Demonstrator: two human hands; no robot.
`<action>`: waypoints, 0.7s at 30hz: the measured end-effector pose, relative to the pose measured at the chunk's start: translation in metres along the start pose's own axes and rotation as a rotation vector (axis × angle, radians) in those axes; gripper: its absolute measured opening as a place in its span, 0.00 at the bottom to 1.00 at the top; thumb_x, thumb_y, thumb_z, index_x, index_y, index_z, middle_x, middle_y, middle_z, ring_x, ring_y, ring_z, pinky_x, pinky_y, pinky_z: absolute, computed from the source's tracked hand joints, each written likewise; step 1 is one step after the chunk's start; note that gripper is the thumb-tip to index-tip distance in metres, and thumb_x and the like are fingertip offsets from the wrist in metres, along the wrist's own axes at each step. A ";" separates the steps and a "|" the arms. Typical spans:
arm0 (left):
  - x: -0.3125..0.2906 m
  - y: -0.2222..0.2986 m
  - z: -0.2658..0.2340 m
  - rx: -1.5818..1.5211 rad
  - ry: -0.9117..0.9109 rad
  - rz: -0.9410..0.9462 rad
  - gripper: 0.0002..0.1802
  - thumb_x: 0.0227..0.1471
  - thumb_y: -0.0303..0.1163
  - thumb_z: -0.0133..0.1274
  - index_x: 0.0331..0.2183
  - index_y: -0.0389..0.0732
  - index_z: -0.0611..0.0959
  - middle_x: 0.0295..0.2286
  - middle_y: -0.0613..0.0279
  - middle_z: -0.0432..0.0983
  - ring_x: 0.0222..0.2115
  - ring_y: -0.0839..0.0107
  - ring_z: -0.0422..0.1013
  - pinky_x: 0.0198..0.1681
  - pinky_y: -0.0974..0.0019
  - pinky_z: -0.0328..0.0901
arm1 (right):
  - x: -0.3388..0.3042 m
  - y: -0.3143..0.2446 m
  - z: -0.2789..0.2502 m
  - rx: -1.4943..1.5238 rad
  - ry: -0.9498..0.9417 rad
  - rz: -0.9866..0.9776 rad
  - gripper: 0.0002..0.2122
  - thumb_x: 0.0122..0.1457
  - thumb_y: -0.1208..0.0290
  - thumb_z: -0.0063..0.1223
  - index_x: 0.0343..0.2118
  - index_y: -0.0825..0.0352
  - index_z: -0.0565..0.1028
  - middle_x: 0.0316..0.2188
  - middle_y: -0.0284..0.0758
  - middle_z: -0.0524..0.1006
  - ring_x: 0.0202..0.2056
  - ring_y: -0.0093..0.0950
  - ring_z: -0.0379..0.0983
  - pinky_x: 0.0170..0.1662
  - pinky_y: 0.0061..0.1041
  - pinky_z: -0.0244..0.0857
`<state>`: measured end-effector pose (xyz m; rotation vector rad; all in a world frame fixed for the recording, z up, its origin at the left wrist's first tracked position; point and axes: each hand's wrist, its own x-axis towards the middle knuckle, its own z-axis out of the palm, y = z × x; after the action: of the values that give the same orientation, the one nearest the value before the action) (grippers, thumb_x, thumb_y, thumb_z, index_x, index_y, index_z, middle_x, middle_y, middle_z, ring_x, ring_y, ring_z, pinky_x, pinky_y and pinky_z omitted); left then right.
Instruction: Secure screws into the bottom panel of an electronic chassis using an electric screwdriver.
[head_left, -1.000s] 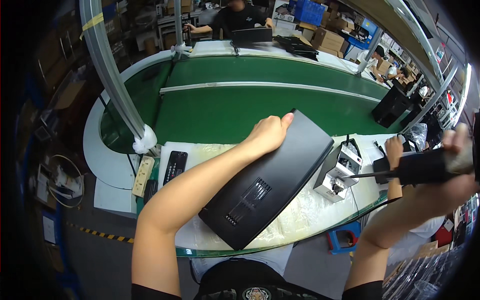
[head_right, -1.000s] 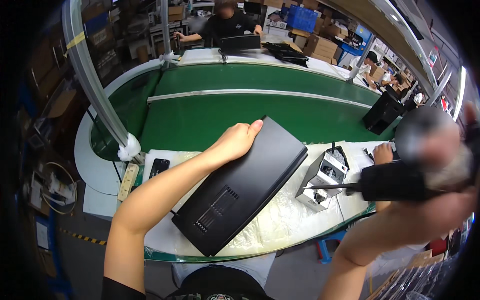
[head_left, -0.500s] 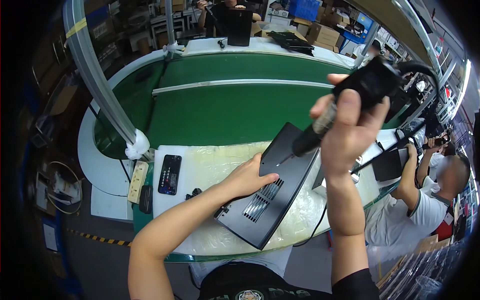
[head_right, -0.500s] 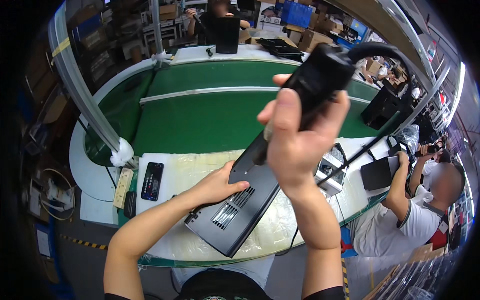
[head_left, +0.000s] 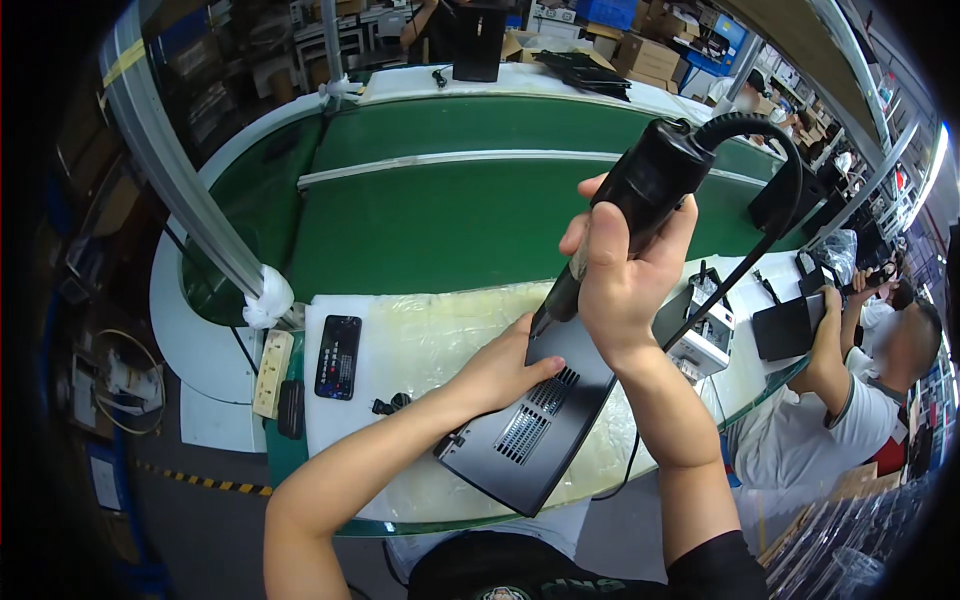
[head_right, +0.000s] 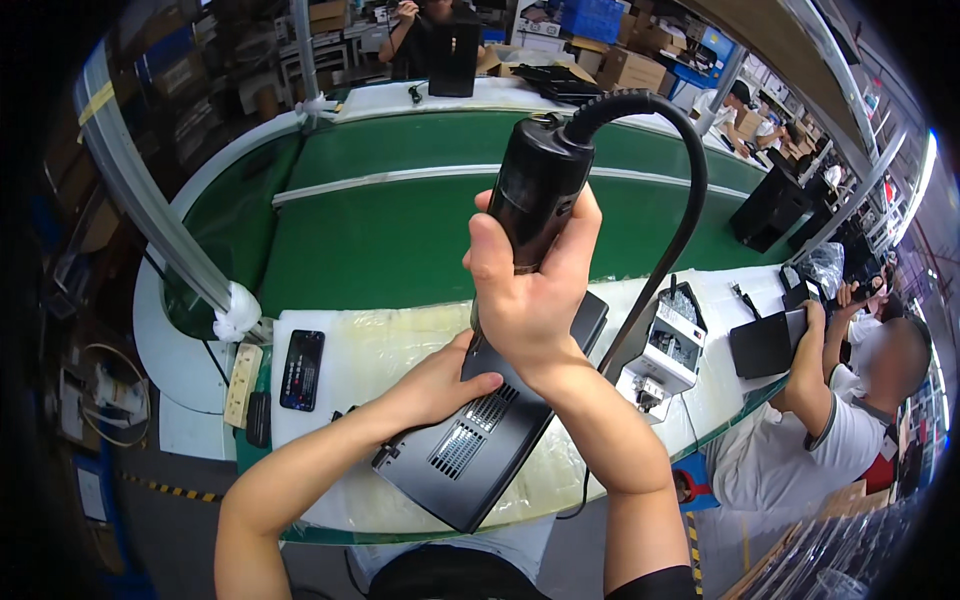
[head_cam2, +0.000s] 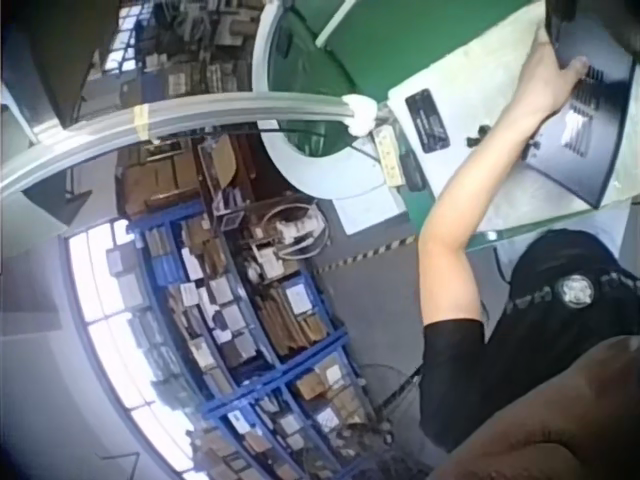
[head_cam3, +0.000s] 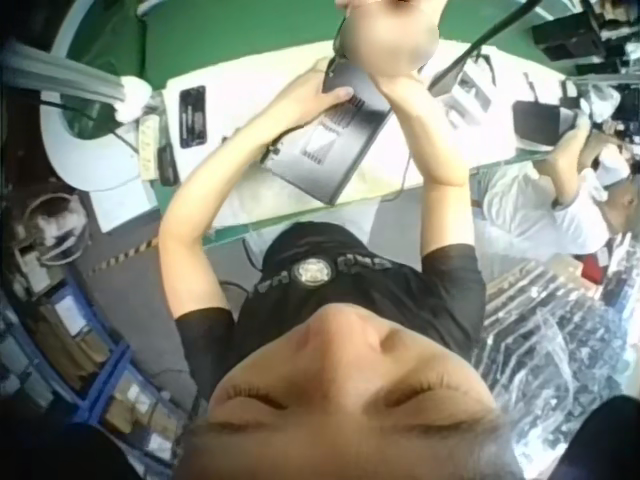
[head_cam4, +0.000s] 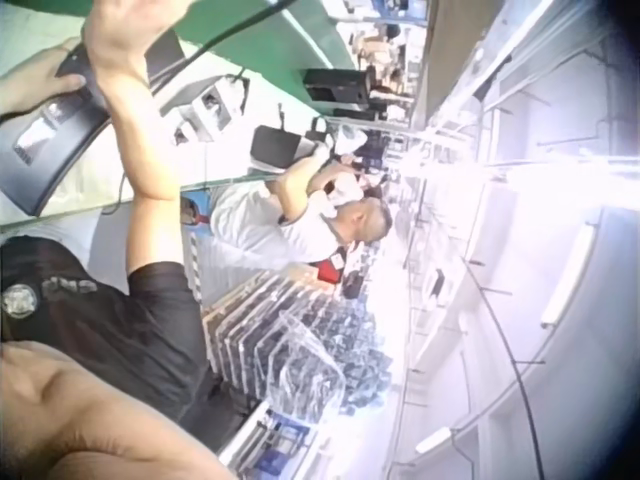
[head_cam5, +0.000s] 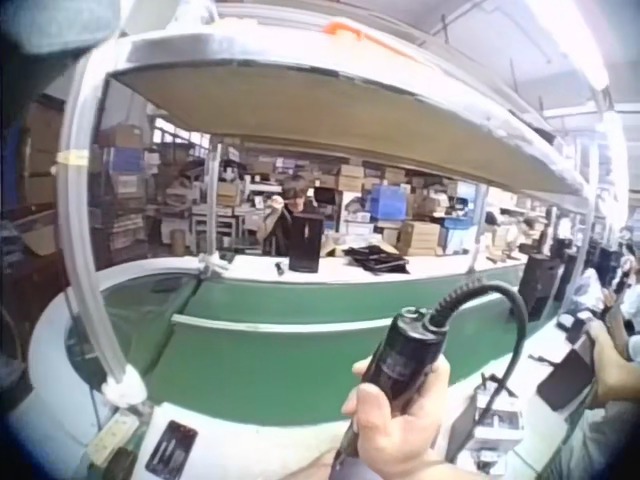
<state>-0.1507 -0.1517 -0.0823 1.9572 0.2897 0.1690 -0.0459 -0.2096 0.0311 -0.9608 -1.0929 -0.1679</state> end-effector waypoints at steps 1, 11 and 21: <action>0.000 0.001 -0.001 0.002 -0.007 -0.002 0.40 0.51 0.42 0.56 0.57 0.29 0.59 0.51 0.35 0.65 0.54 0.47 0.63 0.57 0.58 0.57 | -0.001 0.002 0.000 0.009 0.002 0.005 0.17 0.62 0.74 0.48 0.48 0.70 0.56 0.37 0.41 0.73 0.22 0.21 0.70 0.25 0.18 0.65; -0.002 0.002 0.001 0.087 0.008 0.010 0.37 0.53 0.44 0.53 0.54 0.27 0.61 0.51 0.35 0.64 0.54 0.46 0.62 0.56 0.56 0.58 | -0.009 0.017 -0.002 0.090 -0.056 0.031 0.34 0.56 0.71 0.61 0.60 0.73 0.53 0.39 0.39 0.76 0.35 0.20 0.74 0.40 0.19 0.68; -0.005 0.012 -0.004 0.112 0.008 -0.049 0.38 0.52 0.46 0.54 0.54 0.28 0.63 0.48 0.38 0.69 0.51 0.47 0.66 0.55 0.57 0.59 | -0.006 0.019 0.009 0.116 -0.028 0.102 0.31 0.56 0.72 0.60 0.58 0.74 0.56 0.35 0.36 0.76 0.33 0.19 0.73 0.36 0.17 0.69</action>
<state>-0.1552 -0.1540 -0.0693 2.0587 0.3584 0.1310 -0.0439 -0.1934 0.0161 -0.9141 -1.0653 -0.0076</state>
